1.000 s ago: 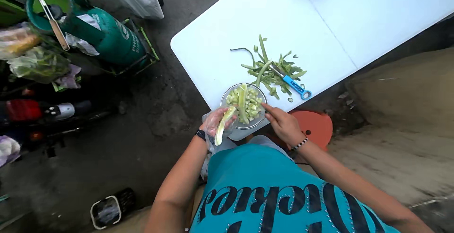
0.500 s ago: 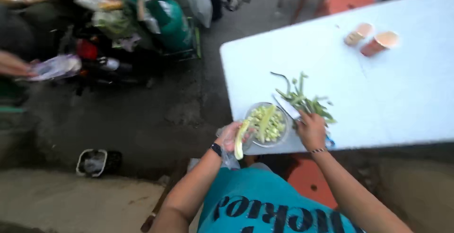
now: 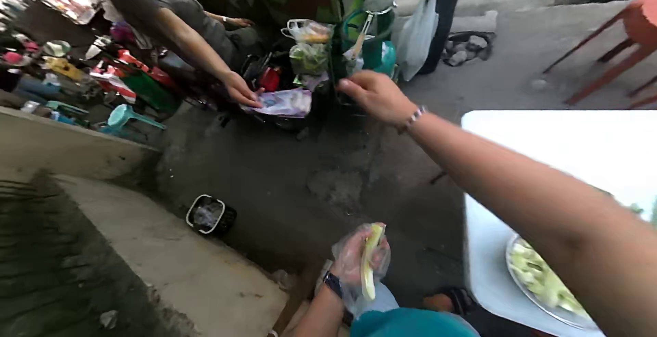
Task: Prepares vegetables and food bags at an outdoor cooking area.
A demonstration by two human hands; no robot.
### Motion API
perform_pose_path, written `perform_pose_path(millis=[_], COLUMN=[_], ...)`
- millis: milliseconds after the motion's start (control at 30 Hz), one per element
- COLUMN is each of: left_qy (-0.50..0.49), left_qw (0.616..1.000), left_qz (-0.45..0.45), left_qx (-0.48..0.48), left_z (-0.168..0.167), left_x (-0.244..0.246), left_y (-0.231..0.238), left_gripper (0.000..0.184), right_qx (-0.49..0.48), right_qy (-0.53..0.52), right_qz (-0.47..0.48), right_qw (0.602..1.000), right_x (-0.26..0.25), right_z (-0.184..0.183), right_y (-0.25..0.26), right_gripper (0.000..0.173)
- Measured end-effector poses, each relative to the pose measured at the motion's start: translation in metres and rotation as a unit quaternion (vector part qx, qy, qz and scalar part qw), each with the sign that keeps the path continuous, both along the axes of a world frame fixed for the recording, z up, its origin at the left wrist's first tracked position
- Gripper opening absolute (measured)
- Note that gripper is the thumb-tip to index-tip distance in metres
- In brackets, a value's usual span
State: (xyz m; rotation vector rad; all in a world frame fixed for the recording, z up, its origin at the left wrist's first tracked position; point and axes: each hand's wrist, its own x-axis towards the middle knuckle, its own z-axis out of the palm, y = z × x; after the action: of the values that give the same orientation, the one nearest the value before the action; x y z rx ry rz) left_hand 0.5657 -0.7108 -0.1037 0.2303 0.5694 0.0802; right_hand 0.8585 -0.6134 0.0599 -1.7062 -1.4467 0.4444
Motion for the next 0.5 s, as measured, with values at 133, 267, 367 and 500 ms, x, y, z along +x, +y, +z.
perform_pose_path(millis=[133,267,367,500], left_qy=[0.038,0.112,0.271,0.089], left_qw=[0.997,0.985,0.950,0.981], left_qz=[0.068,0.123,0.133,0.172], left_qx=[0.029,0.051,0.081,0.013], left_z=[-0.006,0.031,0.095,0.055], left_x=[-0.064,-0.090,-0.069,-0.102], left_y=[0.029,0.044,0.046,0.061], left_gripper=[0.034,0.032,0.035,0.038], right_qx=[-0.163,-0.298,-0.344,-0.315], right_qy=[-0.082,-0.289,-0.084,-0.003], right_qz=[0.124,0.215,0.154,0.138], right_qw=[0.975,0.884,0.923,0.939], right_x=[-0.022,-0.051,-0.036,-0.009], right_z=[0.044,0.043,0.027,0.007], right_y=[0.136,0.191,0.192,0.185], right_gripper=[0.039,0.029,0.024,0.022])
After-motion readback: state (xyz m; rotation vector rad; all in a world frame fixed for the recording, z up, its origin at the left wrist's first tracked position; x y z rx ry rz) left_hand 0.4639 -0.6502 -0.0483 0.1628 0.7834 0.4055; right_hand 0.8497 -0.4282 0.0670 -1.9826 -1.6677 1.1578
